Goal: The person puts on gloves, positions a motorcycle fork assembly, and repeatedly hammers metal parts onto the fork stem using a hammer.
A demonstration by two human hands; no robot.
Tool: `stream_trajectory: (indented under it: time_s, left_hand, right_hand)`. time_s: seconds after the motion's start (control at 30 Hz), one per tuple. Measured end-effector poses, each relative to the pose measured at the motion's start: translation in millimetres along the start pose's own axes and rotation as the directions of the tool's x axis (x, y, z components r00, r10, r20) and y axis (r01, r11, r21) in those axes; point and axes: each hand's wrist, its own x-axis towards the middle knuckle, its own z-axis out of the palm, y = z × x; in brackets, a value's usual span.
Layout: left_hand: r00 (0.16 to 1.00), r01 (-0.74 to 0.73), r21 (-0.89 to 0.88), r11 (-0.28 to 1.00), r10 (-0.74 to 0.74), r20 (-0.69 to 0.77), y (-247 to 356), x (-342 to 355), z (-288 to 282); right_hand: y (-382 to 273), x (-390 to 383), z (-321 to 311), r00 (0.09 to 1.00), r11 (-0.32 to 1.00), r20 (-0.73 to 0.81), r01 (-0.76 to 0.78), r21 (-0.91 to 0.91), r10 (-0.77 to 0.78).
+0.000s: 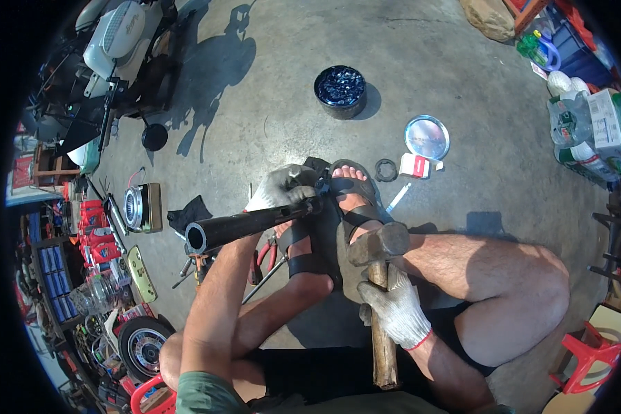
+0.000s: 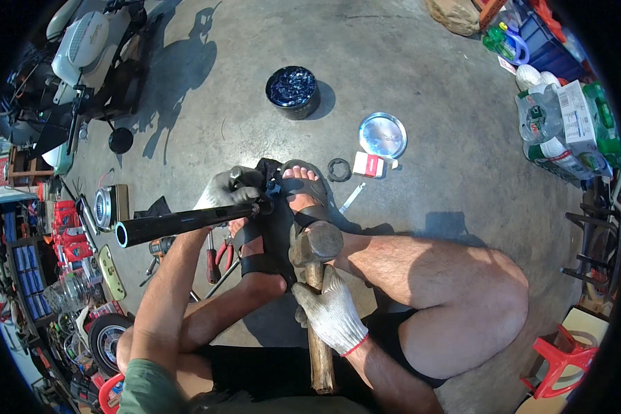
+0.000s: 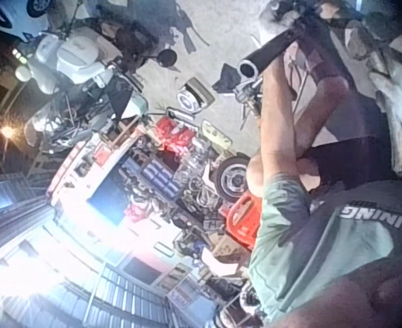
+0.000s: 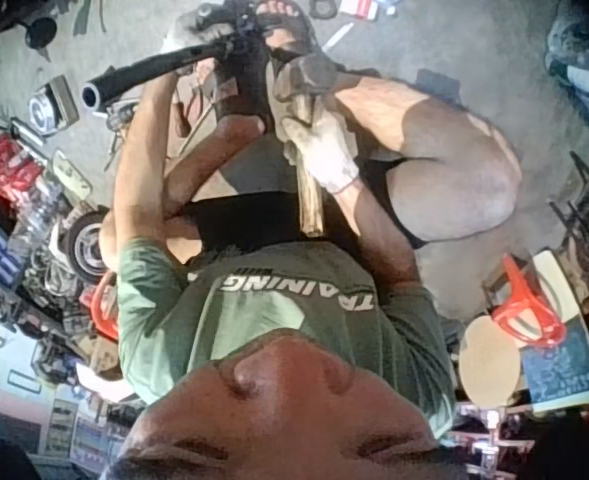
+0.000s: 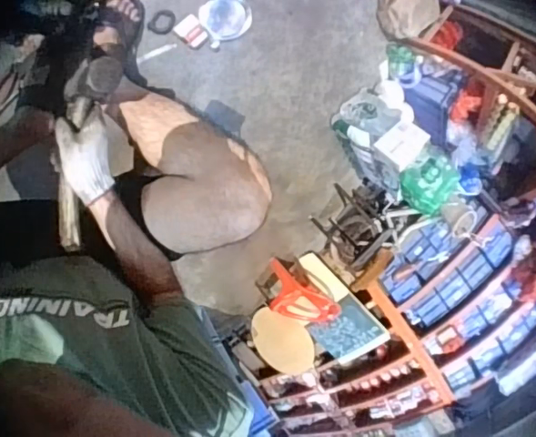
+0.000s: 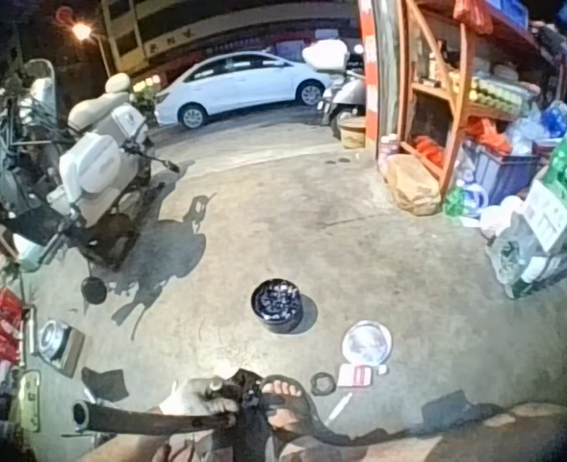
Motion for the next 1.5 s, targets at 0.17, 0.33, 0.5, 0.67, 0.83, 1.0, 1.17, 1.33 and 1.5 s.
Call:
stream_trajectory:
  time_s: [0.17,0.33,0.5,0.67,0.83,1.0,1.17,1.33,1.5]
  left_hand:
    - [0.988,-0.147,0.01,0.989,0.146,0.05,-10,-1,-7]
    - [0.971,-0.229,0.073,0.971,0.221,0.094,-14,4,-8]
    - [0.962,-0.266,0.154,0.952,0.252,0.104,-13,2,-11]
    - [0.961,-0.261,0.091,0.961,0.25,0.116,-17,4,-10]
    - [0.945,-0.315,0.123,0.941,0.299,0.131,-2,3,-12]
    - [0.94,-0.31,0.148,0.939,0.279,0.198,-4,9,-15]
    - [0.946,-0.317,-0.067,0.946,0.321,0.048,-58,20,-11]
    - [0.942,-0.318,0.236,0.918,0.278,0.19,-1,4,-13]
    - [0.942,-0.321,0.212,0.923,0.29,0.167,3,1,-16]
  right_hand:
    - [-3,0,2,1.0,1.0,-0.018,-0.012,-0.018,0.012]
    - [-4,2,0,1.0,1.0,-0.013,0.025,-0.017,-0.025]
    - [-20,4,4,0.991,0.987,0.029,0.134,-0.083,-0.132]
    - [-30,28,10,0.915,0.878,0.09,0.403,-0.258,-0.393]
    - [-92,31,23,0.66,0.389,0.388,0.718,-0.577,-0.643]
    - [-146,23,39,0.39,-0.046,0.593,0.809,-0.586,-0.705]
    - [-140,53,60,0.735,0.33,0.489,0.66,-0.675,-0.47]
    - [-125,60,45,0.925,0.68,0.199,0.374,-0.631,-0.324]
    - [-101,62,22,0.801,0.55,0.26,0.569,-0.612,-0.539]
